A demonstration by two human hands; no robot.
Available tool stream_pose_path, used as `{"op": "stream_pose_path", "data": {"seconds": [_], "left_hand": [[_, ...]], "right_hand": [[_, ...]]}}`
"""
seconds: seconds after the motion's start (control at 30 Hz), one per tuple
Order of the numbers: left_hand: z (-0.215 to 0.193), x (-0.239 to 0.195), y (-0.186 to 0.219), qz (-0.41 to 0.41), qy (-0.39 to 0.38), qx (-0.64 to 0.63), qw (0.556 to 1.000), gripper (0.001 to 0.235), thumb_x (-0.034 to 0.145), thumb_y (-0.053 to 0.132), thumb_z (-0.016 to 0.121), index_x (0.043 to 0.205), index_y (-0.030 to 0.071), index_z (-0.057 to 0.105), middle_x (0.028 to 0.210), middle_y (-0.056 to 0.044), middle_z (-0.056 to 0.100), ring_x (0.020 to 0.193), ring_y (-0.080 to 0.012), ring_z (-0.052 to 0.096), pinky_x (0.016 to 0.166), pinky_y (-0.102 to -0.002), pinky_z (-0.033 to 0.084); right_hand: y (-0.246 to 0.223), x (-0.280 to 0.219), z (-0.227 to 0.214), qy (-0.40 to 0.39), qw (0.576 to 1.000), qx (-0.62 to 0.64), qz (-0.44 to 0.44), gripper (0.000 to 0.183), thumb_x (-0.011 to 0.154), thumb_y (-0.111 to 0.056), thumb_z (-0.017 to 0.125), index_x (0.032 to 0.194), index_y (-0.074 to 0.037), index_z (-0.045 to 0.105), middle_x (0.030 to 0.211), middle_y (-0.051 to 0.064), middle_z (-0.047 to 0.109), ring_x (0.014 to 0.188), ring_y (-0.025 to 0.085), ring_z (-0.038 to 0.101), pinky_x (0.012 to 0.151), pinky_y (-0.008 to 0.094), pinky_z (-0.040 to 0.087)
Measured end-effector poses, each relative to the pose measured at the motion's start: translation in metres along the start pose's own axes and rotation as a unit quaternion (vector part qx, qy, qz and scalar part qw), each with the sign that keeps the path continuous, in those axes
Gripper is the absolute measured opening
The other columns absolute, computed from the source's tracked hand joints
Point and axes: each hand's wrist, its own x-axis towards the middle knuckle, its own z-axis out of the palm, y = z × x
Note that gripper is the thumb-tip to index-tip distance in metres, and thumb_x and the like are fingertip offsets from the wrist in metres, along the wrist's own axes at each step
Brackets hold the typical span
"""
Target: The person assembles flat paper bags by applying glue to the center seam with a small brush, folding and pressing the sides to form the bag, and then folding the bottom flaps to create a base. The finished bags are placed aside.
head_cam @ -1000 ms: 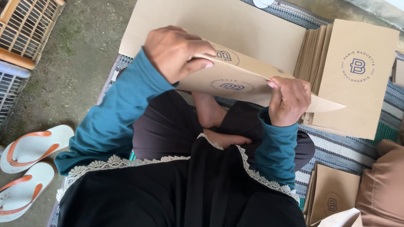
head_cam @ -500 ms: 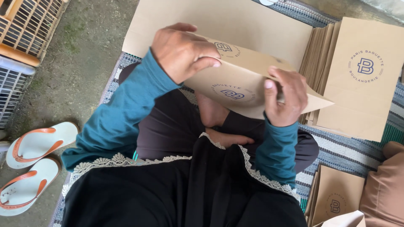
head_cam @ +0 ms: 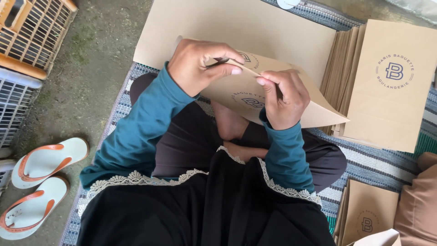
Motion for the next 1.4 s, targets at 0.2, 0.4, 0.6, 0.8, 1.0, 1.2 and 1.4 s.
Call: {"op": "stream_pose_path", "data": {"seconds": [0.2, 0.4, 0.6, 0.8, 1.0, 1.2, 1.4], "left_hand": [[0.007, -0.001, 0.006, -0.037, 0.037, -0.022, 0.998, 0.008, 0.096, 0.012, 0.083, 0.102, 0.007, 0.079, 0.095, -0.006, 0.08, 0.087, -0.0142, 0.078, 0.079, -0.025, 0.06], [0.01, 0.0, 0.013, -0.007, 0.039, -0.032, 0.999, 0.007, 0.102, 0.011, 0.073, 0.105, 0.005, 0.077, 0.098, -0.009, 0.08, 0.088, -0.0189, 0.078, 0.078, -0.028, 0.06], [0.021, -0.002, 0.003, 0.013, 0.046, 0.021, 0.999, 0.009, 0.102, 0.017, 0.074, 0.103, 0.009, 0.077, 0.096, -0.006, 0.08, 0.084, -0.0194, 0.077, 0.071, -0.03, 0.058], [0.03, -0.004, 0.006, 0.007, 0.095, 0.025, 0.995, 0.023, 0.108, 0.021, 0.061, 0.096, 0.004, 0.07, 0.081, -0.005, 0.069, 0.066, -0.0184, 0.057, 0.061, -0.032, 0.044], [0.032, 0.002, 0.01, 0.038, 0.184, 0.028, 0.982, 0.031, 0.111, 0.018, 0.054, 0.086, 0.0, 0.059, 0.072, -0.008, 0.055, 0.061, -0.0203, 0.05, 0.058, -0.034, 0.042], [0.029, 0.009, 0.009, 0.057, 0.202, 0.043, 0.977, 0.034, 0.111, 0.019, 0.054, 0.084, -0.001, 0.06, 0.072, -0.009, 0.058, 0.064, -0.0242, 0.055, 0.064, -0.038, 0.045], [0.035, 0.017, 0.009, 0.06, 0.212, 0.023, 0.975, 0.033, 0.11, 0.019, 0.054, 0.085, -0.002, 0.062, 0.073, -0.009, 0.059, 0.066, -0.0237, 0.055, 0.067, -0.037, 0.047]], "right_hand": [[0.008, -0.007, 0.002, 0.007, 1.0, -0.002, 0.011, 0.007, 0.103, -0.006, 0.072, 0.1, 0.0, 0.07, 0.087, 0.013, 0.068, 0.075, 0.025, 0.059, 0.069, 0.034, 0.046], [0.004, -0.002, -0.001, 0.004, 1.0, -0.006, 0.004, 0.012, 0.105, -0.009, 0.07, 0.099, 0.002, 0.068, 0.088, 0.014, 0.067, 0.074, 0.025, 0.06, 0.067, 0.035, 0.045], [-0.004, 0.007, 0.001, -0.022, 0.999, 0.023, 0.006, 0.012, 0.104, -0.009, 0.071, 0.107, 0.002, 0.068, 0.094, 0.017, 0.066, 0.08, 0.027, 0.062, 0.071, 0.035, 0.049], [-0.007, 0.013, 0.008, -0.011, 1.0, 0.013, 0.024, 0.015, 0.104, -0.011, 0.072, 0.093, -0.001, 0.068, 0.081, 0.009, 0.064, 0.068, 0.02, 0.054, 0.063, 0.033, 0.04], [-0.005, 0.008, -0.008, -0.022, 0.999, 0.018, 0.043, 0.01, 0.1, -0.005, 0.078, 0.094, 0.001, 0.073, 0.084, 0.01, 0.071, 0.073, 0.02, 0.062, 0.066, 0.033, 0.047], [0.007, -0.016, -0.03, -0.018, 0.998, -0.018, 0.059, 0.01, 0.1, -0.004, 0.08, 0.096, 0.003, 0.074, 0.088, 0.013, 0.075, 0.077, 0.022, 0.069, 0.068, 0.033, 0.051], [0.013, -0.026, -0.043, -0.015, 0.996, -0.042, 0.079, 0.011, 0.1, -0.006, 0.081, 0.096, 0.002, 0.075, 0.089, 0.011, 0.074, 0.079, 0.021, 0.068, 0.07, 0.032, 0.05]]}}
